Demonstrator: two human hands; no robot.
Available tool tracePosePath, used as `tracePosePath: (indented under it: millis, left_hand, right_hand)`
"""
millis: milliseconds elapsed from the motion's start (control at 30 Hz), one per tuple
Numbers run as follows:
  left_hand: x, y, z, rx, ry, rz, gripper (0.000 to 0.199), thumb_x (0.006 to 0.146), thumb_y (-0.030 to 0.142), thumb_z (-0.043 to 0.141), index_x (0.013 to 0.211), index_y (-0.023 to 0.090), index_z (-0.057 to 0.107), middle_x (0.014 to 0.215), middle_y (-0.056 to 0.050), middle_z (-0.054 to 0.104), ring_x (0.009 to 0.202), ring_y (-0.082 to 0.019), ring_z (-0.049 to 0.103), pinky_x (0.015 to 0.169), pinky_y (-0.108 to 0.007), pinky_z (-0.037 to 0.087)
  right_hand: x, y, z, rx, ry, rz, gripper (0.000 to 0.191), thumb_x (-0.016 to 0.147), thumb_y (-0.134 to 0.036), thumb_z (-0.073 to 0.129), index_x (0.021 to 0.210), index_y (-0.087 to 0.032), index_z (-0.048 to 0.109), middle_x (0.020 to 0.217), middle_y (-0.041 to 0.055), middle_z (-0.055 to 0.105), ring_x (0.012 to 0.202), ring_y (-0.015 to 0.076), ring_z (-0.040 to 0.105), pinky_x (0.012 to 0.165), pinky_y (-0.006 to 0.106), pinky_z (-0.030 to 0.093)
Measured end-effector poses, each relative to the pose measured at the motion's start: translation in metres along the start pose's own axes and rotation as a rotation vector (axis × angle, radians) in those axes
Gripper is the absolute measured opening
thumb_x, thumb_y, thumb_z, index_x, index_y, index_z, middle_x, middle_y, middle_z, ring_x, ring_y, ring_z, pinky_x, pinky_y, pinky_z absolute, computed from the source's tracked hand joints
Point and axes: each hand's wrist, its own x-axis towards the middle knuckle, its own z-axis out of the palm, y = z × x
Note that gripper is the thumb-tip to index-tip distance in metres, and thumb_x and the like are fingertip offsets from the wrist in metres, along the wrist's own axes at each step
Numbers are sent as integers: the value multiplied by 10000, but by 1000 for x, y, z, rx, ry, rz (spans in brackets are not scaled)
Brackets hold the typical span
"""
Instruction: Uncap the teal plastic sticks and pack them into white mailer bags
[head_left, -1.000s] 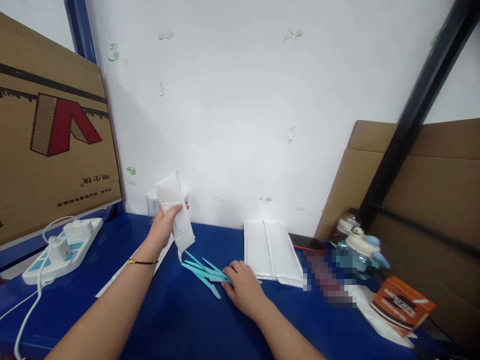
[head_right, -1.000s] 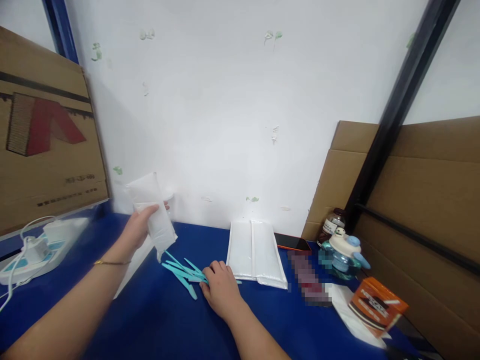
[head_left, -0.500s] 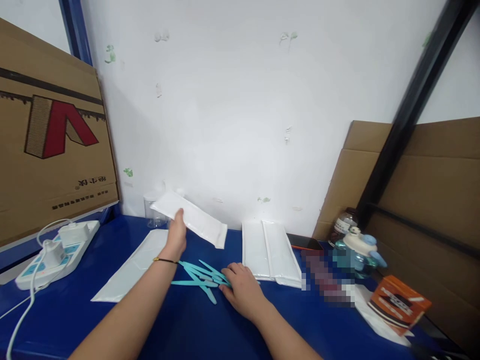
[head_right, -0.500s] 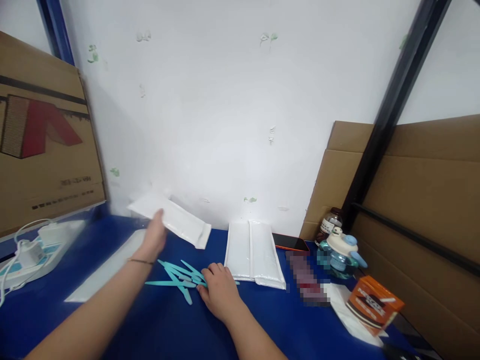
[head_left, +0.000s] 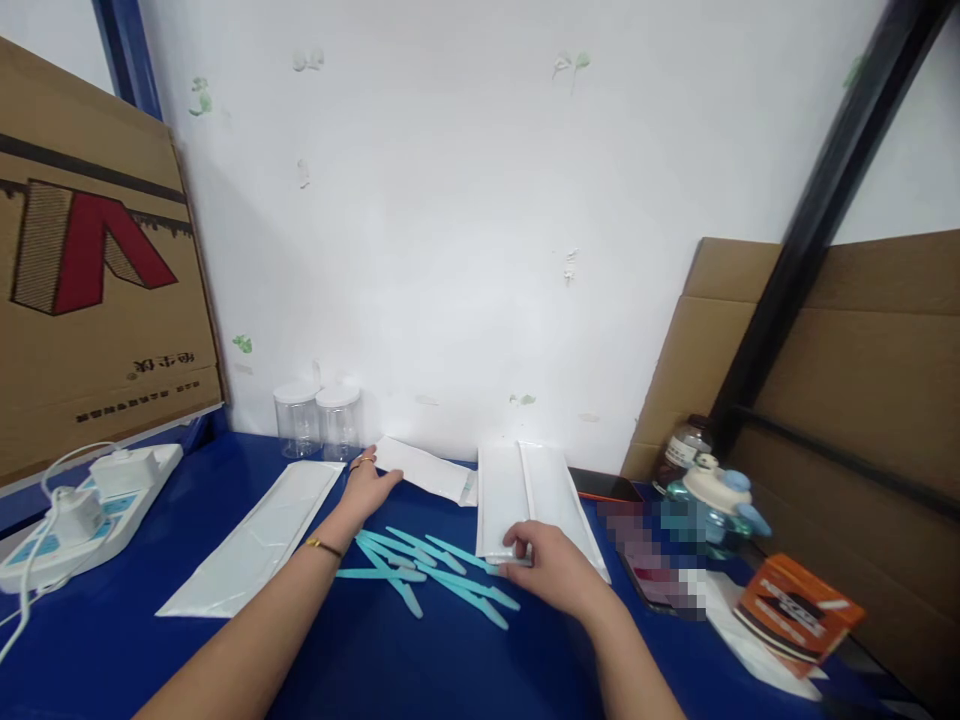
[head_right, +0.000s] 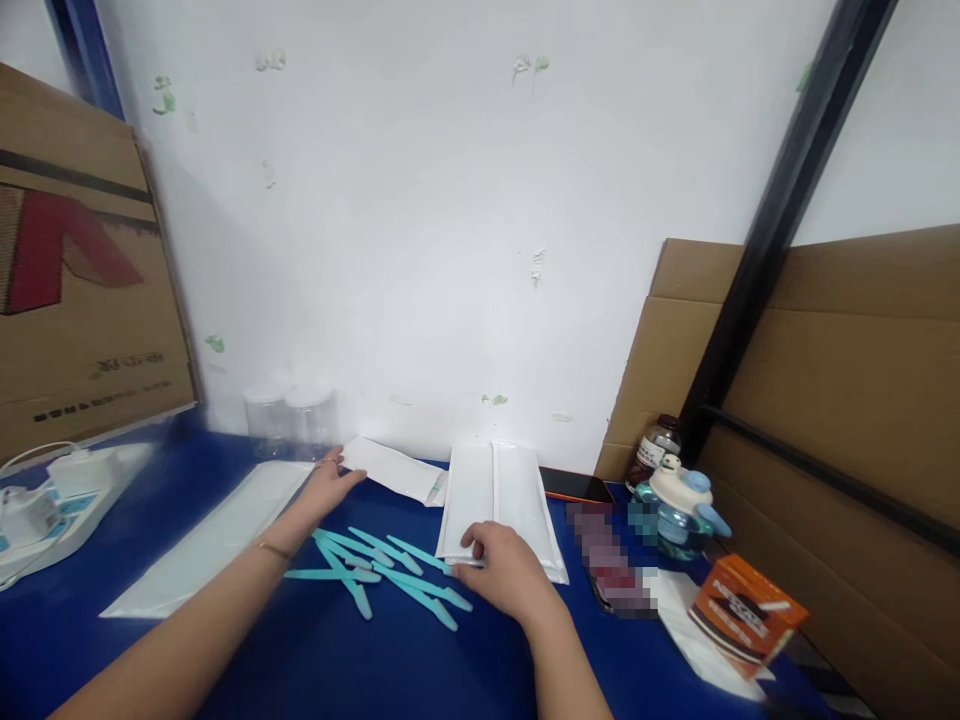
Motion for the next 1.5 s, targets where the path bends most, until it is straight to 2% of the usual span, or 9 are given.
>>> tracePosePath:
  millis: [133,233,433,633,933,1033,1167,1300,1500]
  left_hand:
    - [-33,14,-40,678,-635,89,679,363,216,829,1011,259,632,1301,-111,497,1321,-325,250,1069,-445,196]
    - [-49,15,-57,1027,-874,254,908,372,451,820,1220,324,521,1427,-77,333,1344,-340,164,1076,-506,44]
    - [-67,2,-53,1098,-926,402,727,630,571,661,1292,369,440,1415,-44,363,1311,-312,277,1080,-479,124]
    - [-99,-15,-27,1348,-916,550,704,725,606,540,1349,339,351,1311,-98,451,1183,-332,378,969,-494,274]
    - [-119,-38,21,1442,-837,652,419,732,566,553,1014,256,543,1044,-54,533,972,-259,473,822,-395,361]
    - [-101,-35,26,1451,-763,680,428,752,596,501,991,244,542,1025,-50,549,968,-245,491,828,-379,372]
    - [-37,-22,21,1529,-542,654,498,750,458,544,1176,207,481,1225,-104,490,1164,-268,409,953,-382,331]
    - [37,-15,22,1647,-780,499,1152,420,578,742,1383,167,262,1443,-163,243,1327,-334,180,1046,-415,251]
    - [84,-27,48,1722,-1047,374,1343,238,627,761,1403,236,217,1423,-138,310,1311,-364,221,1037,-473,254]
  right_hand:
    - [-10,-2,7,-24,-113,-19,501,413,-321,808,889,-257,663,820,1,599,729,185,541,588,245,371]
    - [-9,-2,15,-18,-155,-21,518,389,-318,819,878,-248,662,857,-1,573,719,170,536,583,236,376]
    - [-2,-10,27,58,-194,-89,276,591,-199,700,860,-255,676,862,-3,573,692,140,547,599,219,397]
    - [0,-23,27,-1,-181,-187,309,650,-97,569,884,-266,680,887,9,604,837,176,574,752,259,414]
    - [1,-4,19,50,-176,-119,445,567,-18,482,901,-235,678,848,8,613,722,137,578,634,211,432]
    - [2,2,18,64,-197,-94,375,583,-36,519,866,-218,682,848,12,605,709,127,574,617,197,429]
    - [2,-1,17,93,-221,-64,267,633,-126,604,876,-207,681,846,18,605,712,130,576,616,198,430]
    - [2,-9,13,73,-173,-49,221,676,-273,654,884,-204,682,835,26,615,706,141,569,621,215,425]
    - [4,-17,10,28,-1,-83,157,744,-220,570,867,-210,667,757,9,616,645,124,544,611,216,402]
